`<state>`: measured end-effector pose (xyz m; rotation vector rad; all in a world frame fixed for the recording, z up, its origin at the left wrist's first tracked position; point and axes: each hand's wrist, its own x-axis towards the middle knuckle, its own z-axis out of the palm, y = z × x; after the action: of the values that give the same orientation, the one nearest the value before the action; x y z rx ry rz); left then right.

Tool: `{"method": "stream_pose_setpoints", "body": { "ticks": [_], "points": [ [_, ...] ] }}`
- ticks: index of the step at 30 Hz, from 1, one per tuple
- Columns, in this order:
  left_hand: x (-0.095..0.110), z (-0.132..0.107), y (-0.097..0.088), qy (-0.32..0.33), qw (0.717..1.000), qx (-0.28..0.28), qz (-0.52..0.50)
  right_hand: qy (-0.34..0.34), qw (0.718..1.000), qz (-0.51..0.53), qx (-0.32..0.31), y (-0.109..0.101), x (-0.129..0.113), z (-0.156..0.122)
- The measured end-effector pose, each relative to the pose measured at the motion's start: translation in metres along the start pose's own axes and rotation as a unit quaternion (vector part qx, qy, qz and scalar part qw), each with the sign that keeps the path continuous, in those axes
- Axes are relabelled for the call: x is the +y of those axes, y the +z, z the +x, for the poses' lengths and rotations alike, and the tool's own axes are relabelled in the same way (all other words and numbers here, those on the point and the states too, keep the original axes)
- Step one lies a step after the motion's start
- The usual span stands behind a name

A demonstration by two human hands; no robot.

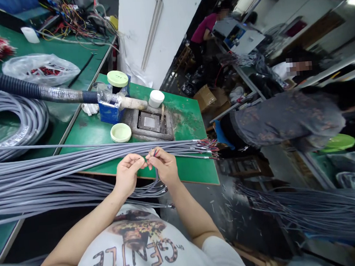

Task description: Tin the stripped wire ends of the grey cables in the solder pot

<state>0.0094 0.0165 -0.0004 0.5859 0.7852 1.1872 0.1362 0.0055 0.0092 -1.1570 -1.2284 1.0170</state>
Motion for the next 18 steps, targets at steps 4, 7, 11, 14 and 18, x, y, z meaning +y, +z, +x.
{"method": "stream_pose_setpoints", "body": {
  "ticks": [4,7,11,14,18],
  "points": [
    [0.006,0.003,-0.005,-0.005,1.000,0.001,-0.025,-0.004,0.999,0.003,-0.040,0.000,0.000,0.009],
    [0.008,0.005,-0.009,0.014,0.999,0.013,-0.029,-0.029,0.995,-0.083,-0.045,0.002,-0.003,0.010],
    [0.005,0.008,-0.013,0.057,0.997,0.036,-0.032,-0.045,0.975,-0.191,-0.102,0.010,-0.013,0.012],
    [0.002,0.010,-0.021,0.109,0.993,0.052,0.000,-0.102,0.951,-0.274,-0.104,0.013,-0.022,0.029],
    [-0.003,0.013,-0.036,0.187,0.972,0.045,0.138,-0.164,0.904,-0.377,-0.116,0.013,-0.025,0.076]
  ]
}}
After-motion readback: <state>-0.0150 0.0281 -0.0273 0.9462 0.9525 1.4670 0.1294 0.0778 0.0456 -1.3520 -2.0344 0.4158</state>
